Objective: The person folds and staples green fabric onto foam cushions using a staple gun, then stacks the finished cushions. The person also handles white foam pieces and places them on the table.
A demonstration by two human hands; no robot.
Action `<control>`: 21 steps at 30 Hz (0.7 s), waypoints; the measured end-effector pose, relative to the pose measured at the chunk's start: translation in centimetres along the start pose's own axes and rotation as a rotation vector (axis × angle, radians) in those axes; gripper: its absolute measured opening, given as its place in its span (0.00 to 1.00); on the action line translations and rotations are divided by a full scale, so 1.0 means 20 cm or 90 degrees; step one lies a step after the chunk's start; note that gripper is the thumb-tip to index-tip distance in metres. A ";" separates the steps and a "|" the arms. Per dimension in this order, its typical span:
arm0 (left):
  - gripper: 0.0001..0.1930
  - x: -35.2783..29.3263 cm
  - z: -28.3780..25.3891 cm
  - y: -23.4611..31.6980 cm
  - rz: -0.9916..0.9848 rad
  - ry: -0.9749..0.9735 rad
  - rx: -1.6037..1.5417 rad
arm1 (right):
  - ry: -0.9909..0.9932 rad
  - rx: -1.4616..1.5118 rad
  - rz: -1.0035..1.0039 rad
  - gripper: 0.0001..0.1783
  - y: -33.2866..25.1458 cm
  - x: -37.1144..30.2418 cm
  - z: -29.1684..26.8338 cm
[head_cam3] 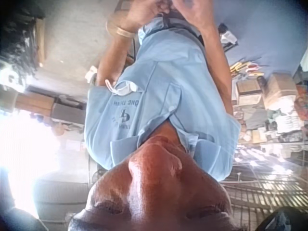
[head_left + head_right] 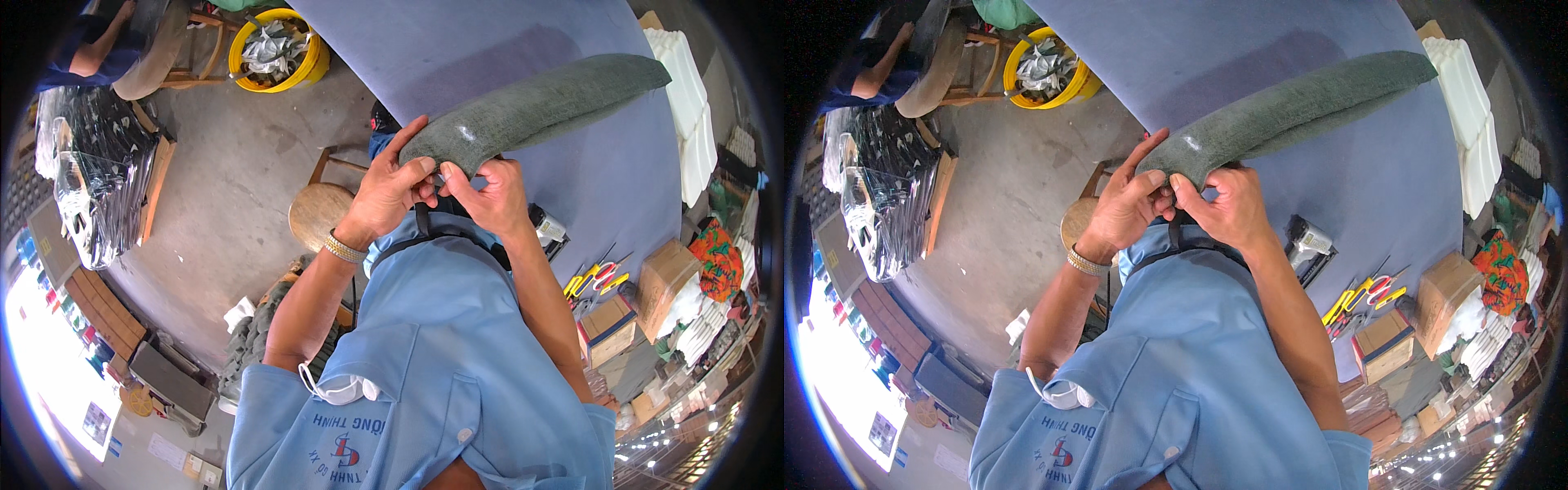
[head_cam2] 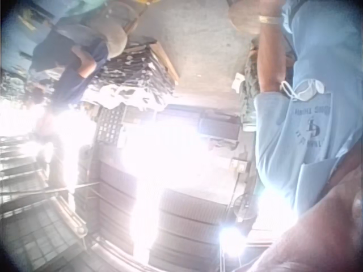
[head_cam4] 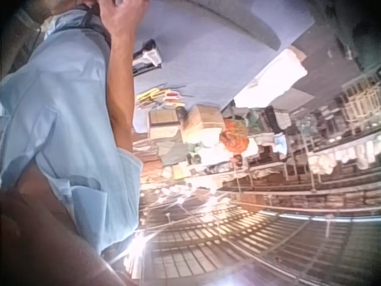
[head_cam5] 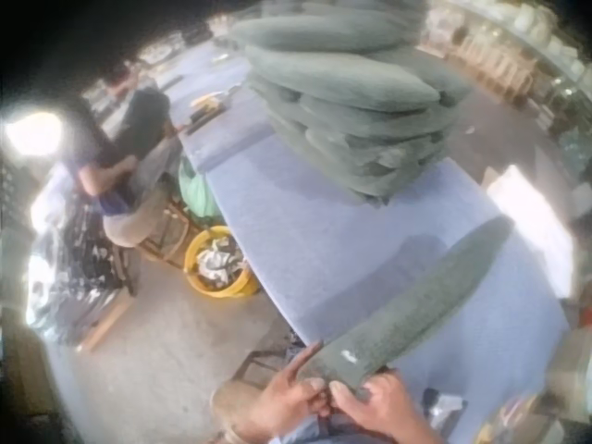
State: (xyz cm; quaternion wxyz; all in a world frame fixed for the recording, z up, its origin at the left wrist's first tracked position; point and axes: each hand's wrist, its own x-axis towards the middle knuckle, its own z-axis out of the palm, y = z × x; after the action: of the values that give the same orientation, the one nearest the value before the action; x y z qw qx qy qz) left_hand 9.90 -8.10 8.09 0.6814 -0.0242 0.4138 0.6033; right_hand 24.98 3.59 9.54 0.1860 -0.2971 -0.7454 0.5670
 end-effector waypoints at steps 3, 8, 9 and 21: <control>0.39 -0.01 0.03 -0.01 0.012 0.032 0.021 | -0.009 -0.045 -0.020 0.07 -0.02 0.00 -0.01; 0.38 -0.03 0.05 -0.04 0.024 0.053 0.094 | -0.030 -0.048 -0.032 0.07 0.01 -0.04 -0.02; 0.37 -0.03 0.03 -0.04 0.020 0.049 0.120 | -0.031 -0.046 -0.031 0.07 0.00 -0.04 -0.02; 0.30 0.03 -0.03 0.10 0.571 -0.090 0.809 | -0.030 0.089 0.034 0.08 0.02 -0.06 -0.07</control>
State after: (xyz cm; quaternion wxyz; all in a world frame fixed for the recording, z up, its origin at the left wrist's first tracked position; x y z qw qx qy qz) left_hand 7.91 -7.45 8.31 0.2799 0.5789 0.6058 0.4685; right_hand 26.79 3.91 9.61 0.1737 -0.2897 -0.6998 0.6295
